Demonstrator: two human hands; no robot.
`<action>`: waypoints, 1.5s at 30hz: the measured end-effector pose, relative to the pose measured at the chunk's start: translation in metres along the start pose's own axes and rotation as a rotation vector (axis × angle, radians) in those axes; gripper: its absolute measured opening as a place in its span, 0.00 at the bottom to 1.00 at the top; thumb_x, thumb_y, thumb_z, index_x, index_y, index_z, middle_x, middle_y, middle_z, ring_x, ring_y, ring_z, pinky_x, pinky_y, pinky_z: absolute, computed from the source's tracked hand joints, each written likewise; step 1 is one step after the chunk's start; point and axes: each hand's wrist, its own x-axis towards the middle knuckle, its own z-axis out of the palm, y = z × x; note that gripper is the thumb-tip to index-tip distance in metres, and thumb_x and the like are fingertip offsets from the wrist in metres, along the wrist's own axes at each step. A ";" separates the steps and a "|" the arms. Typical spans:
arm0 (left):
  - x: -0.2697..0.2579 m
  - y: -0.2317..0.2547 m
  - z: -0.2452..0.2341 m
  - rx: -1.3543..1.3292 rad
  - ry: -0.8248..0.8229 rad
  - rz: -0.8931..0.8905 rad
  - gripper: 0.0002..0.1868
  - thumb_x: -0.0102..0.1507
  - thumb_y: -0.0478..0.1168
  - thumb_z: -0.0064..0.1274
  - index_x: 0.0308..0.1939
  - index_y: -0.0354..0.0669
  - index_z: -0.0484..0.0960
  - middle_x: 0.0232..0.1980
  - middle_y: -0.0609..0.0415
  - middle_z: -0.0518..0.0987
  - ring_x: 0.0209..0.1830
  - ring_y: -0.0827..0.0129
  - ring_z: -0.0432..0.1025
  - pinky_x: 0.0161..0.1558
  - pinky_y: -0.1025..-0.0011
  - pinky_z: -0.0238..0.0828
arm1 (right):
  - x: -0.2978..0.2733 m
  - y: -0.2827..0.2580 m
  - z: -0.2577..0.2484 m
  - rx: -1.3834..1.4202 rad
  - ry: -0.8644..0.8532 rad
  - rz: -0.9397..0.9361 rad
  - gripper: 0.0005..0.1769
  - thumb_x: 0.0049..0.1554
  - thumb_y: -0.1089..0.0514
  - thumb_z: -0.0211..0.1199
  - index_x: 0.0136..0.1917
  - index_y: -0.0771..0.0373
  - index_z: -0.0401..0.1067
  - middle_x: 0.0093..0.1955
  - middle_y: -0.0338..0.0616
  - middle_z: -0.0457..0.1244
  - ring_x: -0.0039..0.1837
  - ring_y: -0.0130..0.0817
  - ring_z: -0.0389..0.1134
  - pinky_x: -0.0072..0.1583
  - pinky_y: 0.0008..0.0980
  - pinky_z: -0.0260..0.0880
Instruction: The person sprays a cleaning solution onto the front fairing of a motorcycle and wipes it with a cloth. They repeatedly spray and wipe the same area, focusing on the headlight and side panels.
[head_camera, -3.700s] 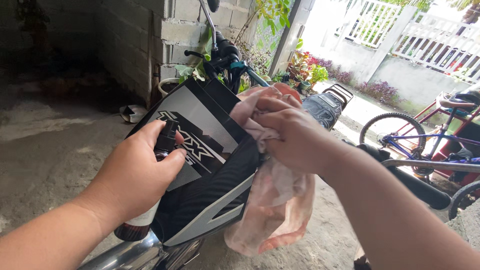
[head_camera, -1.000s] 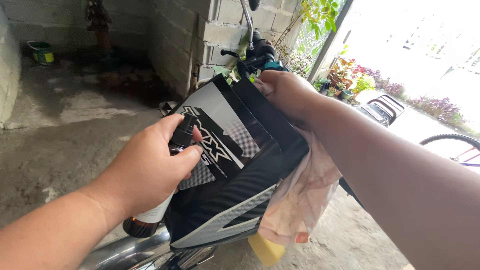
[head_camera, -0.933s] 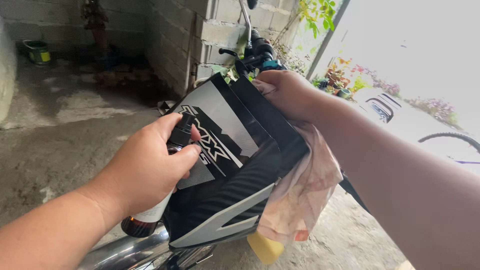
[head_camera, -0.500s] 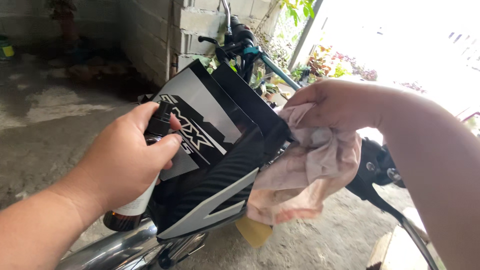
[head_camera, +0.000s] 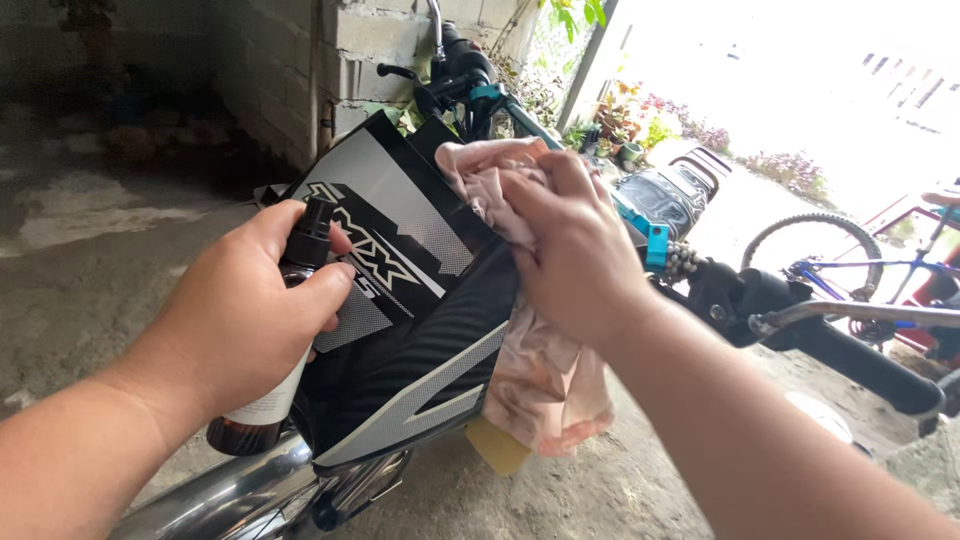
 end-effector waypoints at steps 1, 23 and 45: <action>-0.001 0.000 0.000 -0.030 -0.005 0.030 0.13 0.63 0.44 0.52 0.48 0.42 0.79 0.34 0.52 0.82 0.29 0.69 0.81 0.34 0.68 0.78 | -0.008 0.004 0.005 -0.013 0.158 -0.140 0.29 0.50 0.65 0.66 0.66 0.54 0.73 0.70 0.54 0.56 0.70 0.58 0.60 0.69 0.57 0.66; -0.004 -0.006 0.001 0.022 0.009 0.049 0.10 0.64 0.40 0.51 0.46 0.40 0.79 0.35 0.52 0.83 0.32 0.68 0.79 0.33 0.67 0.76 | -0.124 0.009 0.018 -0.041 0.280 -0.109 0.31 0.47 0.62 0.66 0.66 0.60 0.71 0.71 0.59 0.60 0.73 0.62 0.61 0.74 0.55 0.62; -0.007 -0.001 0.002 0.076 0.024 0.081 0.10 0.65 0.42 0.52 0.46 0.41 0.78 0.35 0.52 0.82 0.32 0.66 0.80 0.34 0.64 0.77 | -0.185 0.040 -0.036 -0.447 0.073 0.389 0.27 0.45 0.54 0.66 0.59 0.54 0.78 0.68 0.57 0.61 0.69 0.56 0.61 0.70 0.52 0.60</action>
